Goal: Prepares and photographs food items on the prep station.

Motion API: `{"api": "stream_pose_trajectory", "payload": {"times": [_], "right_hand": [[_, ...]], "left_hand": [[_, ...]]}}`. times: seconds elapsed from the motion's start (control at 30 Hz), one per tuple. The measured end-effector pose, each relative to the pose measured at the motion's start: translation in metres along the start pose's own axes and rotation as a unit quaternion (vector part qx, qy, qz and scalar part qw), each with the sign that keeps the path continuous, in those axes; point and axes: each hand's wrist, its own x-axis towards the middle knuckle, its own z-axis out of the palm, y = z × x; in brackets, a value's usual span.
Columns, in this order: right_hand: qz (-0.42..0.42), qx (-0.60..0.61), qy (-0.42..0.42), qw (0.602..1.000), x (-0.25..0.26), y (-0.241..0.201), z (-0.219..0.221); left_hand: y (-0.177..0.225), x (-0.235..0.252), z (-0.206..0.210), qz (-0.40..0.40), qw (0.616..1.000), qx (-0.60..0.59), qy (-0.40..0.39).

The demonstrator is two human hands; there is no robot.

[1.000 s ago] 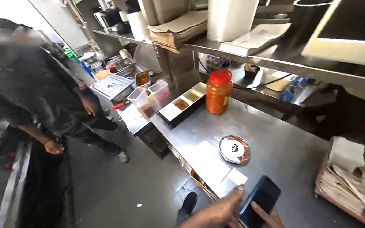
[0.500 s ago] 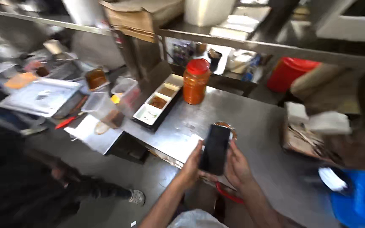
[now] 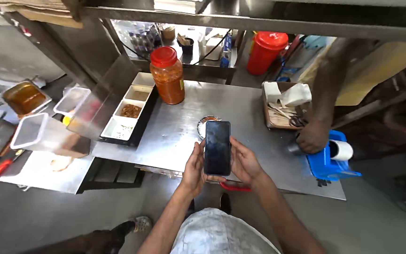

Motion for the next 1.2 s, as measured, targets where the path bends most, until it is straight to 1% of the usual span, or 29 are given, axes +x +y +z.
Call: {"api": "stream_pose_trajectory", "payload": {"times": [0.17,0.23,0.3,0.47,0.6,0.73,0.77,0.83,0.87,0.9,0.97,1.0,1.07,1.1,1.13,1.2], "right_hand": [[-0.013,0.027,-0.040,0.999,-0.015,-0.006,-0.024],[-0.014,0.030,-0.056,0.998,-0.019,-0.005,-0.031],[-0.016,0.008,-0.054,0.998,-0.024,-0.003,-0.035],[-0.030,-0.061,-0.030,0.997,-0.031,0.001,-0.043],[-0.040,-0.068,-0.022,0.997,-0.028,0.005,-0.048],[-0.055,-0.048,-0.020,0.997,-0.025,0.005,-0.048],[-0.056,-0.035,-0.021,0.998,-0.024,0.005,-0.049],[-0.040,-0.036,0.008,0.999,-0.025,0.002,-0.050],[-0.023,-0.052,0.039,0.998,-0.026,0.000,-0.049],[-0.001,-0.069,0.068,0.995,-0.027,-0.002,-0.049],[0.061,-0.126,0.116,0.983,-0.032,-0.010,-0.049],[0.099,-0.161,0.115,0.975,-0.034,-0.013,-0.049],[0.154,-0.223,0.076,0.960,-0.037,-0.017,-0.045],[0.172,-0.246,0.044,0.953,-0.038,-0.017,-0.043],[0.185,-0.265,0.012,0.946,-0.037,-0.017,-0.043],[0.200,-0.294,-0.028,0.934,-0.035,-0.016,-0.040]], "left_hand": [[-0.007,0.007,0.017,0.004,1.000,0.000,-0.017],[-0.009,0.010,0.020,-0.004,1.000,0.003,-0.007],[-0.012,0.012,0.022,-0.008,1.000,0.004,-0.006],[-0.019,0.019,0.022,-0.010,0.999,0.003,-0.037],[-0.018,0.023,0.023,-0.014,0.999,0.012,-0.042],[-0.013,0.026,0.019,-0.030,0.998,0.011,-0.062],[-0.009,0.027,0.015,-0.039,0.996,0.033,-0.069],[0.004,0.029,0.004,-0.043,0.988,0.148,-0.027],[0.011,0.030,-0.006,-0.027,0.977,0.213,-0.014],[0.019,0.031,-0.017,-0.006,0.960,0.279,-0.019],[0.036,0.031,-0.032,0.019,0.909,0.412,-0.064],[0.044,0.030,-0.034,0.019,0.874,0.475,-0.098],[0.052,0.026,-0.030,0.014,0.804,0.567,-0.177],[0.052,0.025,-0.029,0.006,0.777,0.594,-0.208],[0.053,0.025,-0.030,-0.001,0.757,0.612,-0.229],[0.053,0.022,-0.032,-0.021,0.732,0.634,-0.248]]}}
